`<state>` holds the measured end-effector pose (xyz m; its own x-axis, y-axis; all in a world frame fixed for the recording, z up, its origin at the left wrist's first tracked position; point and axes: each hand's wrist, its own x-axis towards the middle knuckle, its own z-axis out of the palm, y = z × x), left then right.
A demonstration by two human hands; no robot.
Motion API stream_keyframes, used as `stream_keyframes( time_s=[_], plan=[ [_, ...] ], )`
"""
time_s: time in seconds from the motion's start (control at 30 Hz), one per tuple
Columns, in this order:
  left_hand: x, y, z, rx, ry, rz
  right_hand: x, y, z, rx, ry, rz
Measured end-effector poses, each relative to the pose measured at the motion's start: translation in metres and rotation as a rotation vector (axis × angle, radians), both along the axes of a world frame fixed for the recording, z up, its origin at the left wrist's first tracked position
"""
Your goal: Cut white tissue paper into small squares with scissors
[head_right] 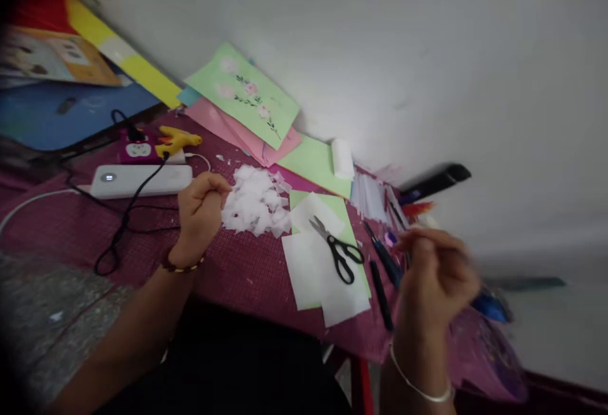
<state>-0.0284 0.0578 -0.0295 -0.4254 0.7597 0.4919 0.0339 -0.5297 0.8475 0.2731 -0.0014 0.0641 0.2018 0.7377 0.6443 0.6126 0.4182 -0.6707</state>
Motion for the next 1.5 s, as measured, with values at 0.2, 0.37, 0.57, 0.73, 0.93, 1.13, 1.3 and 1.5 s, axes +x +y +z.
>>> stream_keyframes(
  time_s=[0.2, 0.37, 0.57, 0.73, 0.93, 1.13, 1.3, 1.5],
  plan=[
    [-0.002, 0.005, -0.004, -0.096, -0.151, -0.081, -0.001, -0.033, -0.084, -0.280, 0.110, -0.199],
    [0.002, 0.007, -0.008, -0.154, -0.051, -0.147, 0.038, -0.042, -0.123, -0.446, -0.099, -0.141],
    [0.026, 0.001, -0.016, -0.160, 0.444, -0.114, 0.089, 0.000, -0.135, -0.453, -0.715, 0.048],
    [0.072, -0.042, -0.023, -0.168, 0.824, -0.260, 0.095, 0.018, -0.142, -0.476, -0.840, 0.136],
    [0.111, -0.093, -0.040, -0.332, 1.094, -0.365, 0.093, 0.015, -0.148, -0.479, -0.779, 0.119],
    [0.118, -0.124, -0.046, -0.317, 1.126, -0.302, 0.099, 0.009, -0.149, -0.402, -0.598, 0.038],
    [0.134, -0.140, -0.048, -0.189, 1.116, -0.318, 0.115, -0.029, -0.135, -0.345, -0.454, -0.042],
    [0.173, -0.126, -0.055, -0.187, 1.261, -0.309, 0.127, -0.084, -0.138, -0.359, -0.315, -0.097]
  ],
)
